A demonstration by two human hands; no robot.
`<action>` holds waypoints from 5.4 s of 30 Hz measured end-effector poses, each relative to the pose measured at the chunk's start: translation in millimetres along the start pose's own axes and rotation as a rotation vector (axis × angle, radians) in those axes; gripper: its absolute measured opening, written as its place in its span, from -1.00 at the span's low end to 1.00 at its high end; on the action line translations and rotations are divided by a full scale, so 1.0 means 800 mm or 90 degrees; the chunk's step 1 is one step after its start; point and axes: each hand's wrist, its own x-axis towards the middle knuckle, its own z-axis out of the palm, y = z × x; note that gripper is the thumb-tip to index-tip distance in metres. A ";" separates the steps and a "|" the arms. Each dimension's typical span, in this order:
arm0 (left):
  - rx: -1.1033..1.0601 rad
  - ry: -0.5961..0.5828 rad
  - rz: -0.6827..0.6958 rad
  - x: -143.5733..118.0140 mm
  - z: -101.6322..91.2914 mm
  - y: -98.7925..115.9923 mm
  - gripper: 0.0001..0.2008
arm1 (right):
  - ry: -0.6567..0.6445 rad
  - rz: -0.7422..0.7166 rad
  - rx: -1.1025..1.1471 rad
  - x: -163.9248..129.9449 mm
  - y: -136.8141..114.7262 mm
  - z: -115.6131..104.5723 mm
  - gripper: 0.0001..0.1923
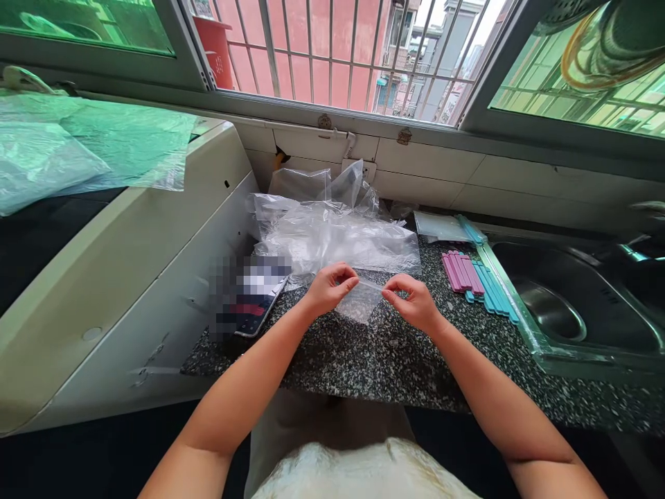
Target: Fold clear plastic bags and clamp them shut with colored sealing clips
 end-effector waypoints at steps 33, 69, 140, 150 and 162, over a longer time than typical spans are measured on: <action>0.040 0.020 0.018 -0.002 0.016 -0.006 -0.82 | -0.029 -0.018 0.001 0.000 -0.005 0.005 -0.86; 0.051 -0.032 0.004 -0.004 0.019 -0.009 -0.80 | -0.026 -0.063 -0.058 -0.002 -0.001 0.012 -0.85; 0.034 -0.037 0.008 -0.003 0.018 -0.007 -0.88 | 0.021 -0.100 -0.077 -0.002 -0.002 0.010 -0.86; 0.053 -0.044 0.014 -0.004 0.017 -0.007 -0.88 | 0.014 -0.112 -0.099 -0.002 -0.001 0.011 -0.86; 0.108 -0.078 0.061 -0.005 0.020 -0.006 -0.90 | -0.004 -0.129 -0.129 -0.003 0.001 0.013 -0.87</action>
